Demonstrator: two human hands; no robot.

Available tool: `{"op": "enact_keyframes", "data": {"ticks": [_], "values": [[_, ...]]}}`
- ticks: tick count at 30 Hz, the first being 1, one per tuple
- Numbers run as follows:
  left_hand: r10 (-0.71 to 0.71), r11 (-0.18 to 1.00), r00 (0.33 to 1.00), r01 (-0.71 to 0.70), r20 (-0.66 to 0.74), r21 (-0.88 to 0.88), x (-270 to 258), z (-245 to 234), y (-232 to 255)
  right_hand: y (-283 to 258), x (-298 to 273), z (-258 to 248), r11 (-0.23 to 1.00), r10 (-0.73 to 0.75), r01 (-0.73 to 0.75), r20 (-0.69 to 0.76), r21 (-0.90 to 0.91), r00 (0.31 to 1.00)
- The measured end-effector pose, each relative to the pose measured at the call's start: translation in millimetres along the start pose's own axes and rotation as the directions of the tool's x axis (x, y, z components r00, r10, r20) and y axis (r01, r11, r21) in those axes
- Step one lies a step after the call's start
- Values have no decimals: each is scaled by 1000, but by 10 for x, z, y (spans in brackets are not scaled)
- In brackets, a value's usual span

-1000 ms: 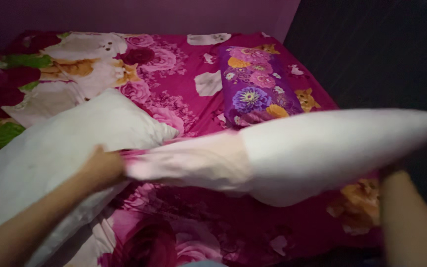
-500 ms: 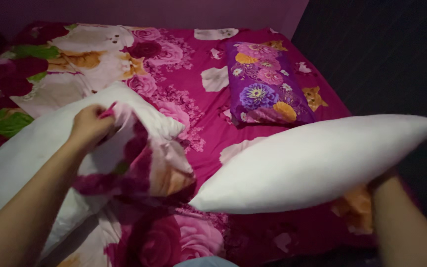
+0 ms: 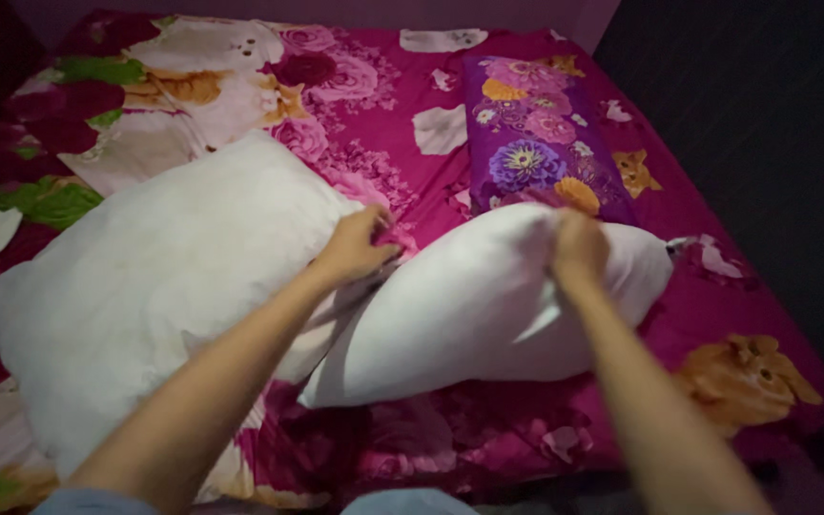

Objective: The person removes pillowcases from several pillows on a bed. They pull the cases off one by one, place the bare pillows on the bed, and set the removed cases aside on the floor.

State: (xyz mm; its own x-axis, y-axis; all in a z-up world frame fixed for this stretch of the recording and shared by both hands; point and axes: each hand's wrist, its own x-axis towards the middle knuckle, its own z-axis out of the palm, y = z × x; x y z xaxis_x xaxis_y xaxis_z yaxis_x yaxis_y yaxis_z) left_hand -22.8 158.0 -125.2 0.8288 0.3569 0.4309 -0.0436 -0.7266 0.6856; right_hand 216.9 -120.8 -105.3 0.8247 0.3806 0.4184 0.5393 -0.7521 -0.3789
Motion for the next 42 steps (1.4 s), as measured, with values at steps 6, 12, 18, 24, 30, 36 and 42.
{"op": "enact_keyframes", "data": {"ticks": [6, 12, 18, 24, 30, 36, 42], "values": [[-170, 904, 983, 126, 74, 407, -596, -72, -251, -888, -482, 147, 902, -386, 409, -163, 140, 908], [-560, 789, 791, 419, 246, 450, -991, -446, -500, -1244, -662, 117, 812, -550, 577, -222, 83, 805], [-642, 765, 764, 630, 67, 132, -1297, -386, -579, -1084, -668, 278, 851, -516, 524, -259, -40, 817], [-610, 789, 792, 604, -26, -117, -1646, -266, -416, -697, -384, 424, 900, -435, 434, 15, 51, 900], [-703, 684, 711, 660, -38, -309, -1913, -264, 355, -893, -408, 259, 870, -463, 441, 59, 219, 884], [-676, 735, 711, 667, -190, -121, -2275, -432, 928, -1525, -803, -83, 871, -464, 384, 254, 306, 849], [-749, 662, 408, 431, -522, -613, -3154, -920, 1326, -2229, -1115, 5, 778, -616, 515, 276, 359, 738]]}}
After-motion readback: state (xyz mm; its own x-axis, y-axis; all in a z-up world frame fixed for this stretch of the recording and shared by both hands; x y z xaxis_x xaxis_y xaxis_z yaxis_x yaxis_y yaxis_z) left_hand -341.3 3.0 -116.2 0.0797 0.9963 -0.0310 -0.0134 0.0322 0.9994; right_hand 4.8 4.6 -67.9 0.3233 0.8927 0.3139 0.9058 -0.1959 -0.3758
